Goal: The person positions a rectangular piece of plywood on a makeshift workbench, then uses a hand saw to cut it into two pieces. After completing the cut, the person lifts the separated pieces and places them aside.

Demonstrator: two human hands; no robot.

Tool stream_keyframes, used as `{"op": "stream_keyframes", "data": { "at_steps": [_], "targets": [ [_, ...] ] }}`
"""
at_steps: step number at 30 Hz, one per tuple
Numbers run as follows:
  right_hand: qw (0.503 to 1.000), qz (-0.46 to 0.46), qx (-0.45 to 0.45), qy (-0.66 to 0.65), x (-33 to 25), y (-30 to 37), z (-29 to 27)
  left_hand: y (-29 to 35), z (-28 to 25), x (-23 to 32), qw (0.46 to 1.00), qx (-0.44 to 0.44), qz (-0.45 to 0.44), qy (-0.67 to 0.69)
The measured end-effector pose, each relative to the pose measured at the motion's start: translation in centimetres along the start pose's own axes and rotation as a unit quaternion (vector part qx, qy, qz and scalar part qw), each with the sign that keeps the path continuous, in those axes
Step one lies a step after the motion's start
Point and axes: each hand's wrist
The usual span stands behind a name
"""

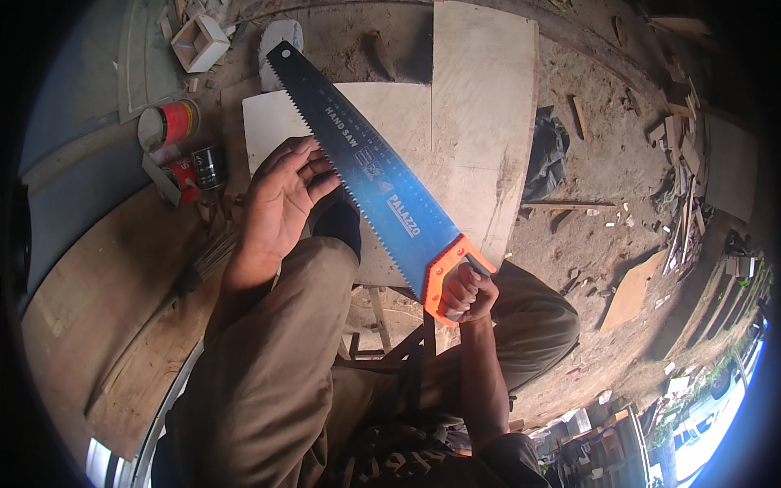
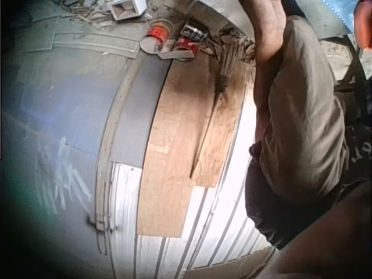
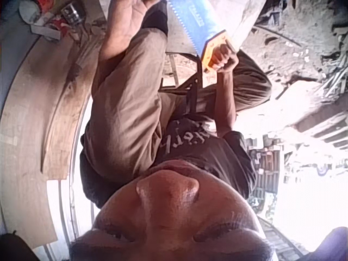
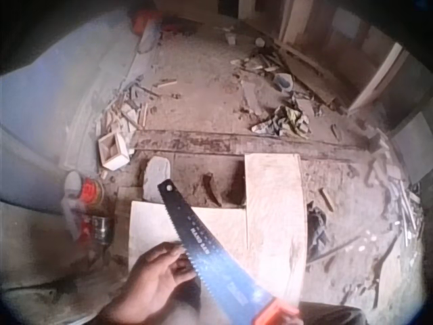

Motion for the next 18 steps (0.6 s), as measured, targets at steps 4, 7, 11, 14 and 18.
{"op": "stream_keyframes", "data": {
  "at_steps": [4,7,11,14,18],
  "targets": [
    [1.0,0.002,-0.002,-0.003,0.21,0.23,0.08,0.34,-0.03,-0.11,1.0,0.0,-0.001,-0.004],
    [1.0,0.004,-0.002,-0.005,0.25,0.19,0.09,0.42,-0.15,-0.19,1.0,0.005,-0.002,-0.012],
    [1.0,0.005,-0.003,0.006,-0.41,-0.3,-0.16,0.06,0.47,-0.07,1.0,0.013,0.004,-0.025],
    [1.0,0.003,-0.001,0.012,-0.39,-0.34,-0.2,0.04,0.14,-0.1,0.999,0.021,-0.002,-0.04],
    [1.0,0.005,-0.001,0.011,-0.45,-0.26,-0.35,-0.08,0.16,-0.08,0.998,0.02,-0.001,-0.057]
  ]
}}
Point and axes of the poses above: each hand's wrist, its own y-axis away from the middle knuckle, its own z-axis out of the palm, x = y × z, and after that the axes turned 9 degrees about z, right-handed
